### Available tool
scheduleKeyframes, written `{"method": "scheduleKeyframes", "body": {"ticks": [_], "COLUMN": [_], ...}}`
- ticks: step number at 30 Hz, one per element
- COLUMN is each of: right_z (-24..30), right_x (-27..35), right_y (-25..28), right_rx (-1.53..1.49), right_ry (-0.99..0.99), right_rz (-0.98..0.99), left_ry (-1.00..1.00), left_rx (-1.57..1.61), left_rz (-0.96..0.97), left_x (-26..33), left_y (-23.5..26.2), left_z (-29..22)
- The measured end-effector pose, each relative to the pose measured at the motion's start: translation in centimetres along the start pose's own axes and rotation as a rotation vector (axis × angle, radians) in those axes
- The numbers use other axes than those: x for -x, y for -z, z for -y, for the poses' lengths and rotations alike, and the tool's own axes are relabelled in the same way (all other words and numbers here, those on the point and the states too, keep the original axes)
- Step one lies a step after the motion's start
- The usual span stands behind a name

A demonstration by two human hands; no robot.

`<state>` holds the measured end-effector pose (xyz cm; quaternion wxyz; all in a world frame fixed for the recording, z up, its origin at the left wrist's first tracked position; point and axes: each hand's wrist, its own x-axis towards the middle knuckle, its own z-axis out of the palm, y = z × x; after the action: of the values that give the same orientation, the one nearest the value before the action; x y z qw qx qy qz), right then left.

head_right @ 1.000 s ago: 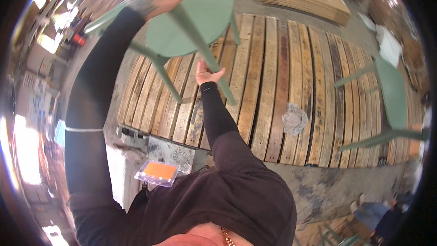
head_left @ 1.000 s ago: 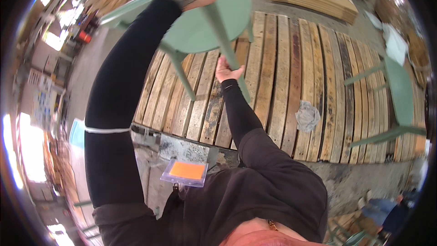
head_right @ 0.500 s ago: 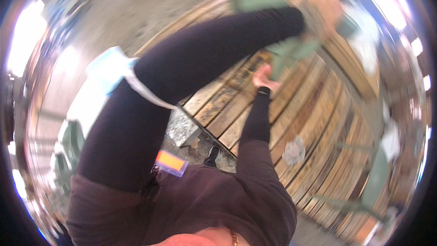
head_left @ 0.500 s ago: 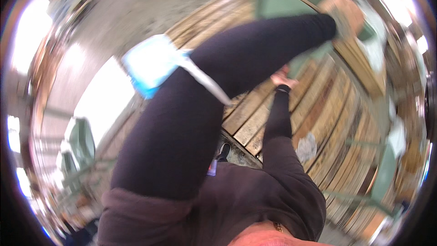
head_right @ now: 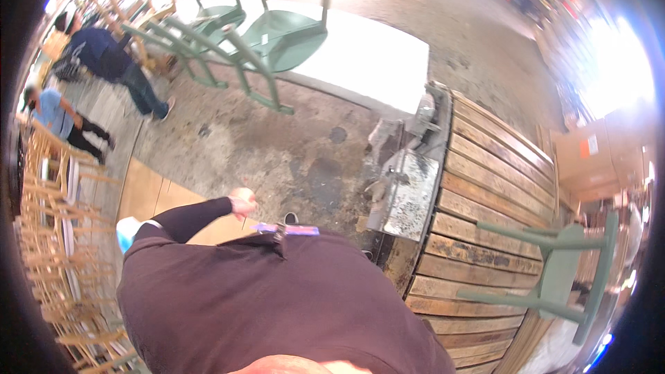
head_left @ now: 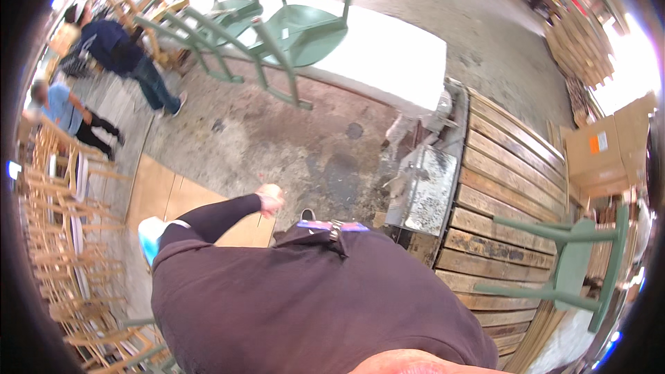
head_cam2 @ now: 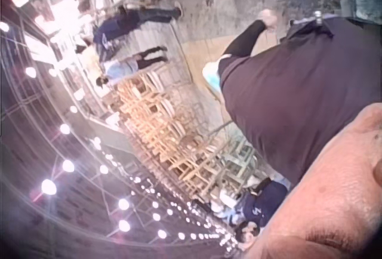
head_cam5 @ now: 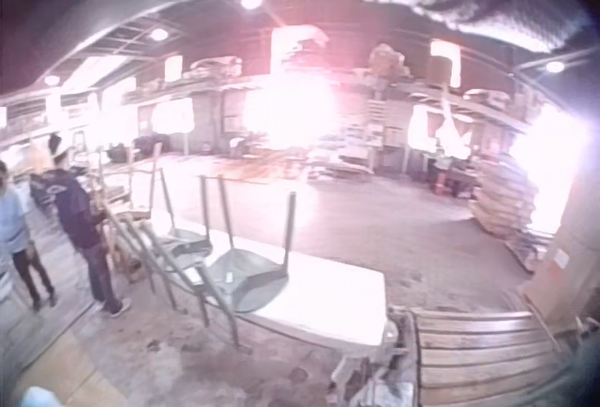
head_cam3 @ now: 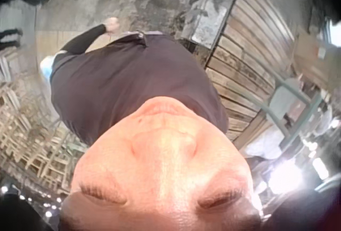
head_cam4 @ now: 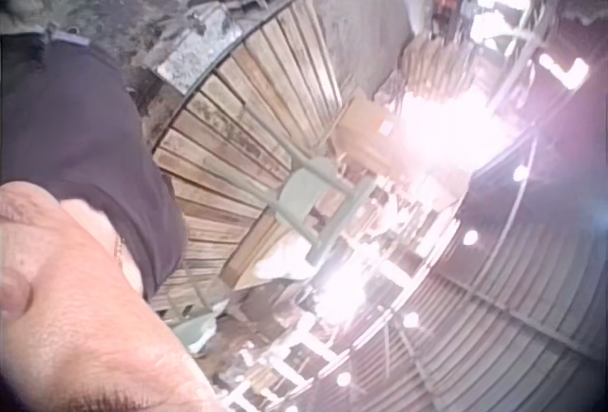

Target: The person wipes the underside and legs of several green chairs with a cloth in a workshop. They lift and reposition chairs to access different areas, then place them back down. The person also picks up and moves paper pieces on the floor.

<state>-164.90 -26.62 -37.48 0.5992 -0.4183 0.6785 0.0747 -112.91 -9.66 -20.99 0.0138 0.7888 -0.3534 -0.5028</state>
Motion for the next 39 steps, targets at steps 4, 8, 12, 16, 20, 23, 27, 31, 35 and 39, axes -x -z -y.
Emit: {"method": "scheduleKeyframes", "body": {"ticks": [4,8,12,16,20,23,27,31,35,39], "right_z": [15.0,32.1,46.1,53.7,59.4,63.8,68.9,70.7,71.2,69.6], "right_x": [-3.3,-4.8,-3.4,-1.0,-1.0,1.3,0.4,0.1,0.6,-1.3], "right_y": [-3.8,-5.0,-15.2,-28.0,-34.6,-40.2,-44.1,-47.6,-47.3,-47.5], "right_rx": [0.449,0.163,-0.391,-0.522,-0.462,-0.435,-0.534,-0.714,-0.935,-0.896], "right_ry": [0.224,0.358,0.375,0.210,0.006,-0.104,-0.149,-0.235,-0.458,-0.417], "right_rz": [-0.041,-0.217,0.012,0.521,0.734,0.848,1.040,0.841,0.880,1.043], "left_ry": [0.119,-0.089,-0.120,-0.262,-0.212,-0.185,-0.187,-0.290,-0.027,0.090], "left_rx": [0.408,0.988,1.435,1.633,1.758,1.629,1.536,1.497,1.103,0.668], "left_rz": [-0.616,-0.801,-0.689,-0.571,-0.374,-0.297,-0.040,0.422,0.656,0.652], "left_x": [4.1,0.8,-3.2,-4.5,-6.5,-5.9,-9.3,-13.8,-19.0,-21.2], "left_y": [6.3,13.4,21.9,30.8,39.2,43.7,52.5,60.0,66.8,67.7], "left_z": [11.8,12.3,10.4,14.3,16.1,21.5,24.1,26.1,23.5,21.8]}}
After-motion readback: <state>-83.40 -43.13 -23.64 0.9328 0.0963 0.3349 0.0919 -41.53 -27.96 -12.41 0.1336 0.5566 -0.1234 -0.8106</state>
